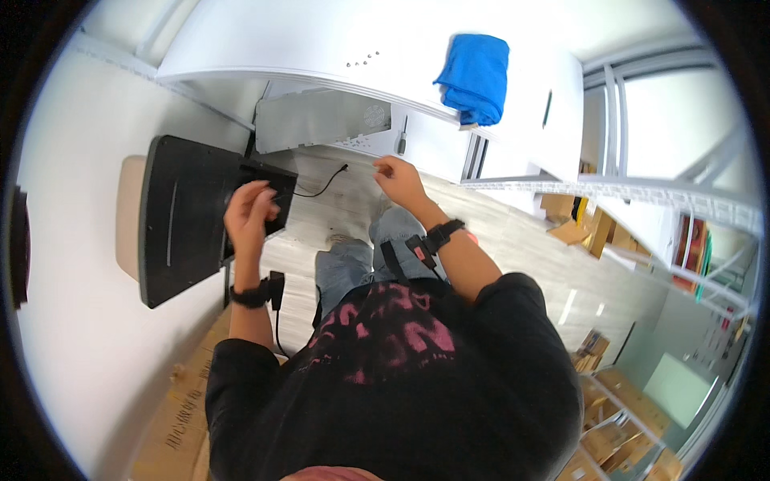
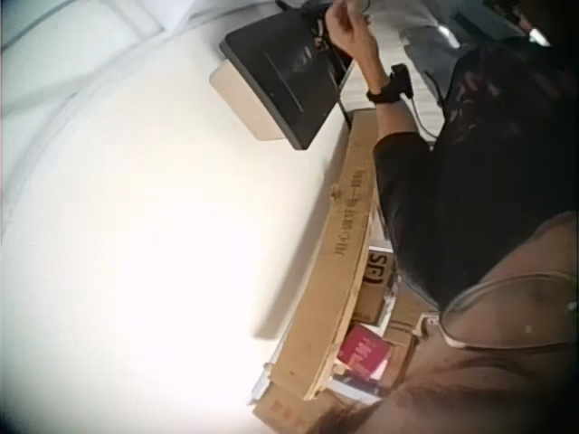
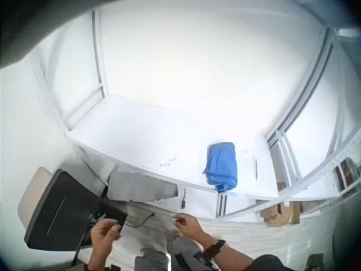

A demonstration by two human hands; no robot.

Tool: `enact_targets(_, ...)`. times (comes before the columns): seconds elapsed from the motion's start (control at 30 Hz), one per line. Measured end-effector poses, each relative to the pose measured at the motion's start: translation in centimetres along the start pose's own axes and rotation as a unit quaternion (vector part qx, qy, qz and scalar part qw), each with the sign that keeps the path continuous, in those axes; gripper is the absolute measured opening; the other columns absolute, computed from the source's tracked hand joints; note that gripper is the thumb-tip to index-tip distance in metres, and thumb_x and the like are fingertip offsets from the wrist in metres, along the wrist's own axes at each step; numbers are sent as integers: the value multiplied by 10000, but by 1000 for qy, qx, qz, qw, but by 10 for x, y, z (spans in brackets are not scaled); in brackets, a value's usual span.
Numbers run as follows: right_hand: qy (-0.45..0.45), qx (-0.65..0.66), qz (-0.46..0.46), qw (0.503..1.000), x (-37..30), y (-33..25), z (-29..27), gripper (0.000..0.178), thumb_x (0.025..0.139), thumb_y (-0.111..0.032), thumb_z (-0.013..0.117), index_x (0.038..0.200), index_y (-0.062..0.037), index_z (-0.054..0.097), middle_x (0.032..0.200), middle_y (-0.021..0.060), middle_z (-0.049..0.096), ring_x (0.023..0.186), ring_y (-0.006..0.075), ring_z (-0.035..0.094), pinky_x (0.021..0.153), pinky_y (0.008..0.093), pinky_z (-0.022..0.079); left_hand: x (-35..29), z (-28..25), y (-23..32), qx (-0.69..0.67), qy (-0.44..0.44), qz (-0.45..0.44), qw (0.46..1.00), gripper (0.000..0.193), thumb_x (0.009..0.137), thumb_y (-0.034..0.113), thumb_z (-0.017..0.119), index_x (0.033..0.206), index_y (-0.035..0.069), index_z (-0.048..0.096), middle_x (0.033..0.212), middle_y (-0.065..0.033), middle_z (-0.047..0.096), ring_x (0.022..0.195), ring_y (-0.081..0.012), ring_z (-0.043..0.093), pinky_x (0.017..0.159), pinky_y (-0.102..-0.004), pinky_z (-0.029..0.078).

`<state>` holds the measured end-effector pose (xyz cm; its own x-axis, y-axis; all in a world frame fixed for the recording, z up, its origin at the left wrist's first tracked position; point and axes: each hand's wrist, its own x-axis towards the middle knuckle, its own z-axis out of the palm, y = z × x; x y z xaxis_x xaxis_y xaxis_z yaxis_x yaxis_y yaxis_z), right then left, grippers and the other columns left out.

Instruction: The person uses a screwdriver to remove screws from a black electronic device, detaches a metal back panel, and then reattaches the panel by aligning it and inserting screws. The person handles the device, screws, and panel throughout the process.

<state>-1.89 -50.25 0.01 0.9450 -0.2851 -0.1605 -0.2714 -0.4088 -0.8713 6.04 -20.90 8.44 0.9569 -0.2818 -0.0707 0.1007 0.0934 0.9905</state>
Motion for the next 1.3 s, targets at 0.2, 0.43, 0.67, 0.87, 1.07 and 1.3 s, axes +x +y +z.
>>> enact_targets(0.2,-6,145,265,953,36,167,35,187,845,-106,618,1011,-19,622,820,70,648,675,140,616,586,259,494,28,58,-178,-66,-47,-168,982,276,854,128,640,1110,44,581,907,-10,603,694,-110,605,584,-243,475)
enact_targets(0.43,10,154,312,937,124,329,72,218,857,-176,613,1032,-47,615,817,62,637,686,160,623,579,285,499,58,71,-354,-59,-14,-208,976,262,859,145,627,1099,58,573,881,-11,584,739,-111,608,604,-264,491)
enact_targets(0.67,66,128,395,907,203,487,101,266,854,-254,633,1040,-66,599,845,64,587,736,224,607,641,380,502,104,56,-484,-33,8,-237,971,236,872,133,602,1090,47,572,866,-8,581,737,-117,602,608,-263,482)
enact_targets(0.87,105,-171,336,920,254,575,147,574,781,-373,716,1110,52,513,1040,187,618,874,314,642,630,431,554,135,48,-552,-22,-23,-215,976,245,906,173,577,1120,55,563,926,-29,620,791,-118,611,661,-260,492)
enact_targets(1.07,163,-216,311,911,264,589,192,682,708,-319,767,1157,90,455,1147,274,582,1048,407,593,855,417,516,143,29,-582,-16,-4,-208,978,234,907,146,570,1120,48,564,936,-41,619,789,-127,614,659,-269,493)
enact_targets(1.3,235,203,380,871,237,556,146,249,838,-188,613,986,1,547,914,123,541,825,285,564,609,460,560,125,39,-553,-49,5,-229,972,234,875,118,604,1086,22,573,858,-22,593,737,-119,603,612,-258,473)
